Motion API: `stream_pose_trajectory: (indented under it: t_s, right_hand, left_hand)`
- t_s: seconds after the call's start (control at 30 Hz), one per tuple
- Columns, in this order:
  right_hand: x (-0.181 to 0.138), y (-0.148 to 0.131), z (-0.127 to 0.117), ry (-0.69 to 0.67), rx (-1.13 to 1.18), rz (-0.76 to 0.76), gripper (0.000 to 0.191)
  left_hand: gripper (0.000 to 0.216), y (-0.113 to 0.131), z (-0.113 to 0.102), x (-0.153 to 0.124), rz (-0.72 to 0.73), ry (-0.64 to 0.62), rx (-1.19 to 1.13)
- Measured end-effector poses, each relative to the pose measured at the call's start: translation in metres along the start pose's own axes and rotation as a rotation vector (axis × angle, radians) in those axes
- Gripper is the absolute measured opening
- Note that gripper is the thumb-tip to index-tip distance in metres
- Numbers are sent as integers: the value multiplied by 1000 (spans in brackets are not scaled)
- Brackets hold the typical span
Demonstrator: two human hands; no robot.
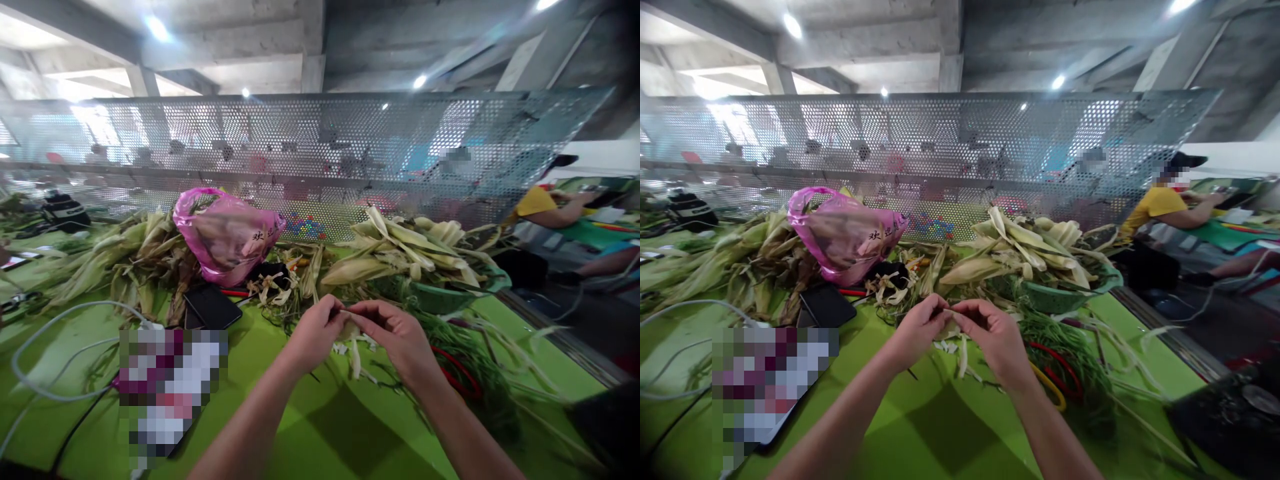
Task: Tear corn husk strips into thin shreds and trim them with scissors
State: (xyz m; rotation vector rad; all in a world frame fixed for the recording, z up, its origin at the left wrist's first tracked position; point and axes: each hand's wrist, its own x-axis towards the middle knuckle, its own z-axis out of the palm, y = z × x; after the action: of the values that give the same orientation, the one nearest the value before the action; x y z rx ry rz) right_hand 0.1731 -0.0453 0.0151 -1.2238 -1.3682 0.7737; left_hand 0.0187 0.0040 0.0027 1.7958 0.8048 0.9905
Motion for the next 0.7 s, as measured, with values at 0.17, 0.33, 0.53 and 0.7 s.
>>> stream_pose_trajectory:
  t_s: [0.17,0.33,0.53,0.7]
  right_hand:
    - [1,0,1,42,-127,-52,16]
    - [-2,-1,2,118,-251,-142,11]
    - [-3,1,3,132,-342,-327,7]
    - [-2,1,2,82,-259,-239,7]
  left_hand:
    - [18,1,1,1,-94,-37,-124]
    - [30,1,3,-1,-181,-111,-355]
    - [26,1,3,-2,-177,-122,-452]
    - [15,2,2,-1,-165,-88,-357]
